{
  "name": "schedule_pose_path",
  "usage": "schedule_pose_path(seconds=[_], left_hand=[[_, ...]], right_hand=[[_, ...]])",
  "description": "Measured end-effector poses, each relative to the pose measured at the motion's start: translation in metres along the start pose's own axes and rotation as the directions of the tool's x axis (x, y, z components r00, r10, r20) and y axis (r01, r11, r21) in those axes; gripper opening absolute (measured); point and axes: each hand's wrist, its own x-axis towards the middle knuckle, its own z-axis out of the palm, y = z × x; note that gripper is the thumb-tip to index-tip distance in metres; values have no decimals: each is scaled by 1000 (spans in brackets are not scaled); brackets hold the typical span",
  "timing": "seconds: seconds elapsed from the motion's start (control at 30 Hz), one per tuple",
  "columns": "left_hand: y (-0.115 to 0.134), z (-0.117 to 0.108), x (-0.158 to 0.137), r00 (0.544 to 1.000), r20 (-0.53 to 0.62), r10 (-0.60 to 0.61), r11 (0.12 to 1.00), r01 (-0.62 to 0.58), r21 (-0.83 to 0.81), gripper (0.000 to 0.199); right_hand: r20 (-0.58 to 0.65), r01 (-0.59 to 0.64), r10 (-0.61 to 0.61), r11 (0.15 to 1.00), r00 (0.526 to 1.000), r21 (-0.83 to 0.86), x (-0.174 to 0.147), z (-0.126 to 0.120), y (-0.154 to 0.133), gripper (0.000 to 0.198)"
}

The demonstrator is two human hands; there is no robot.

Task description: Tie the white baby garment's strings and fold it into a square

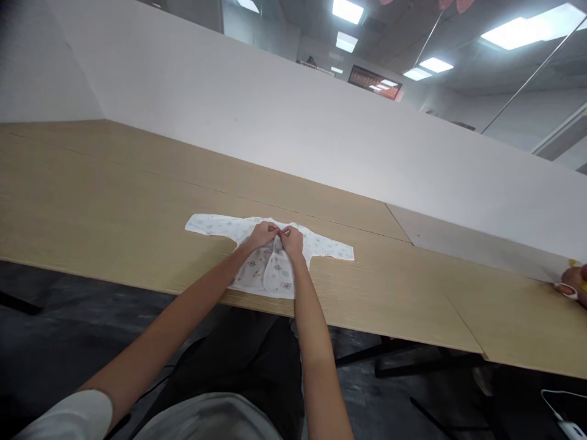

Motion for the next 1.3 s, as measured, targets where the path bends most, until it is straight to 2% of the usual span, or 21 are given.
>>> schedule_pose_path(seconds=[0.37,0.57,0.7,0.8,0.93,1.03,1.13,1.2,1.3], left_hand=[[5,-1,-3,998,-38,-48,997,50,64,20],[5,-1,-2,996,-78,-54,998,57,28,16],[2,1,-1,996,-66,-54,999,54,-9,21],[-1,2,-1,995,-83,-48,998,45,-33,26],[-2,3,-1,994,-94,-56,998,52,-38,26],[-1,1,-1,992,-97,-82,996,84,20,25],[1,-1,-3,995,-53,-87,991,91,96,22],[3,-2,-5,997,-12,-76,981,77,177,22],[9,-3,-8,999,-2,-51,921,47,387,27]], right_hand=[[27,-31,30,999,999,38,-1,-1,-1,12],[34,6,-3,996,999,-85,-5,-3,-8,13],[28,29,-26,991,999,-131,-6,-1,-8,13],[2,1,-1,993,1000,-114,-6,0,-9,13],[-40,-69,69,998,997,-8,-4,3,-10,12],[-64,-116,121,991,991,71,-2,4,-9,13],[-65,-156,162,983,985,92,-1,5,-9,15],[-47,-156,159,987,986,49,-2,4,-10,15],[-30,-102,99,988,995,-118,-5,4,-13,17]])
